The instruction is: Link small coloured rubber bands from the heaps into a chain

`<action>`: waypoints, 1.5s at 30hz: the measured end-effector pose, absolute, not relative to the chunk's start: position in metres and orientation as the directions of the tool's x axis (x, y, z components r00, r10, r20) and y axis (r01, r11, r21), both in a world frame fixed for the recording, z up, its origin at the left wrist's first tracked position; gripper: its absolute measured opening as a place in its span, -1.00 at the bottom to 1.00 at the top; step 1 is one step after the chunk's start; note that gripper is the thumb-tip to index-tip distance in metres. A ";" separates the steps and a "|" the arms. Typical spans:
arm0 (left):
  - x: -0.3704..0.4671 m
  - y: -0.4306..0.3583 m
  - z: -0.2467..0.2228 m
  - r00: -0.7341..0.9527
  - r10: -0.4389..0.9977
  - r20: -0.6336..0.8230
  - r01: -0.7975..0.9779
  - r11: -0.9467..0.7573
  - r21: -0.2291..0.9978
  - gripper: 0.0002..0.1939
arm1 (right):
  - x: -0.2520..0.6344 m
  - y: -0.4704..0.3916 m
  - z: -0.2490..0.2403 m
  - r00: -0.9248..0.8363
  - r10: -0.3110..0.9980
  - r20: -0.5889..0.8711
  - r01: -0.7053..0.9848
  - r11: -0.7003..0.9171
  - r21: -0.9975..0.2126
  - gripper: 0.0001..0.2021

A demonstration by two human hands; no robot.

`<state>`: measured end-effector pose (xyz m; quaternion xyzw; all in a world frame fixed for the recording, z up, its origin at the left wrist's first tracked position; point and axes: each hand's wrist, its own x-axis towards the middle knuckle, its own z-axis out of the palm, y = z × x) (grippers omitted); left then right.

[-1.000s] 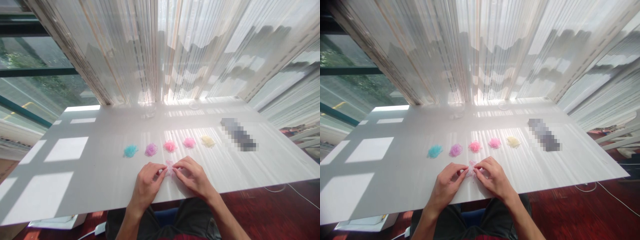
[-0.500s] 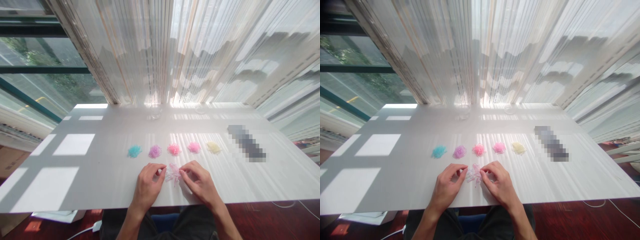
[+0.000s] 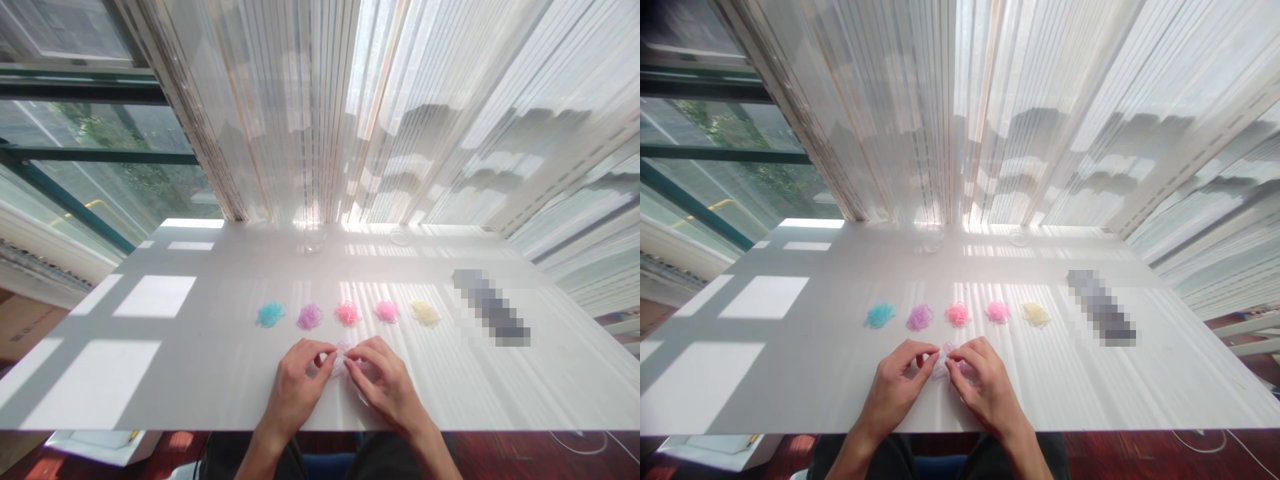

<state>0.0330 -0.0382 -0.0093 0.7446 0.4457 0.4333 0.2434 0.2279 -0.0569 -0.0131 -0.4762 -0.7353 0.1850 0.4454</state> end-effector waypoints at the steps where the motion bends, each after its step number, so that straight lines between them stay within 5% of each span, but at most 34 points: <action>1: 0.033 -0.038 -0.009 0.238 0.877 0.418 0.445 -0.481 0.755 -0.94 | 0.228 -0.057 -0.013 -0.142 0.872 0.469 0.534 0.466 -0.706 -0.91; 11: 0.031 -0.038 -0.017 0.275 0.882 0.382 0.465 -0.470 0.750 -0.94 | 0.234 -0.059 -0.007 -0.058 0.885 0.463 0.522 0.422 -0.741 -0.93; 35: 0.032 -0.044 -0.005 0.292 0.837 0.463 0.449 -0.547 0.706 -0.94 | 0.234 -0.061 -0.014 -0.158 0.832 0.532 0.500 0.532 -0.683 -0.88; 45: -0.051 -0.010 0.011 0.140 0.777 0.613 0.752 -0.487 0.444 -0.88 | 0.233 -0.060 -0.016 -0.139 0.844 0.518 0.530 0.506 -0.681 -0.91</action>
